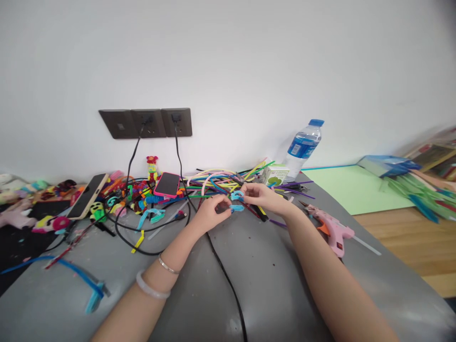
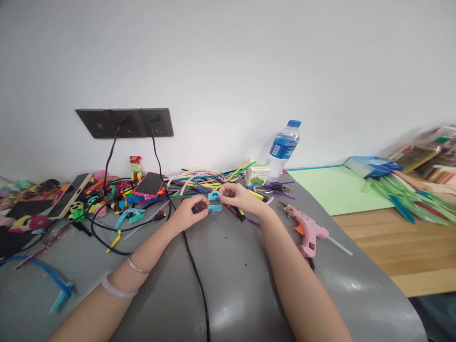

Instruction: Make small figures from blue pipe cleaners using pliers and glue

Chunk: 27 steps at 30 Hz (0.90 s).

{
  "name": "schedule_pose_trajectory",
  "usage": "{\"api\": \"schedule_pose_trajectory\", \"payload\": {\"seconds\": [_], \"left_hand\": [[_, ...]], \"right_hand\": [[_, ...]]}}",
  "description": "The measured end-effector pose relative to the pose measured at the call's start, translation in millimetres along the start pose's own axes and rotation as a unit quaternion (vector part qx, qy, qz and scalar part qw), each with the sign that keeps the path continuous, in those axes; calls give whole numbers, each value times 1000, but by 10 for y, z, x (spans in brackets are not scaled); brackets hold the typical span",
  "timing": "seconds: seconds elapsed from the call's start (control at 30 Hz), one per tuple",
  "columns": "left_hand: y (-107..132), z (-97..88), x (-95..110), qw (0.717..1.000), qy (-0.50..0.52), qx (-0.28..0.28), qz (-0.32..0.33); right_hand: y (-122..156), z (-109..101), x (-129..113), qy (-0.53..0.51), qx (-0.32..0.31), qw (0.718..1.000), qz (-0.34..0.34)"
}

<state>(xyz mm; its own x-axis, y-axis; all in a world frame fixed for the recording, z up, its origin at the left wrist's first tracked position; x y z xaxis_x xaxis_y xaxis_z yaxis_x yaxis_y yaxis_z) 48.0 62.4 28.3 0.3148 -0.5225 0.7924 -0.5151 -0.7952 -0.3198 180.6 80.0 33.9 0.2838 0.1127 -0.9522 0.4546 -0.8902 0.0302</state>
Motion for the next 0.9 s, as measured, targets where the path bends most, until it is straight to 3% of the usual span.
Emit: {"api": "schedule_pose_trajectory", "payload": {"seconds": [0.17, 0.53, 0.9], "left_hand": [[26, 67, -3, 996, -86, -25, 16], [-2, -172, -113, 990, 82, 105, -42], [16, -241, -50, 985, 99, 144, -10]], "right_hand": [[-9, 13, -41, -2, 31, 999, -13], [-16, 83, -204, 107, 86, 985, -102], [1, 277, -356, 206, 102, 955, -188]]}}
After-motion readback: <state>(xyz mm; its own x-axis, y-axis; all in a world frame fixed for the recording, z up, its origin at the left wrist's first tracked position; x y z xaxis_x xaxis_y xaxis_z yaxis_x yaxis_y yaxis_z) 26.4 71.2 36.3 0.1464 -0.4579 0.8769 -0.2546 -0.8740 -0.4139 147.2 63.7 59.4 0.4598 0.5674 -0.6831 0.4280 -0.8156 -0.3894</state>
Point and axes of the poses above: each hand's wrist, its own y-axis away from the middle knuckle, its own z-axis out of the palm, x = y × z, the point moved 9 cm from there along -y, towards the middle knuckle, and after that the axes turned 3 degrees about z, right-handed, at the moved point
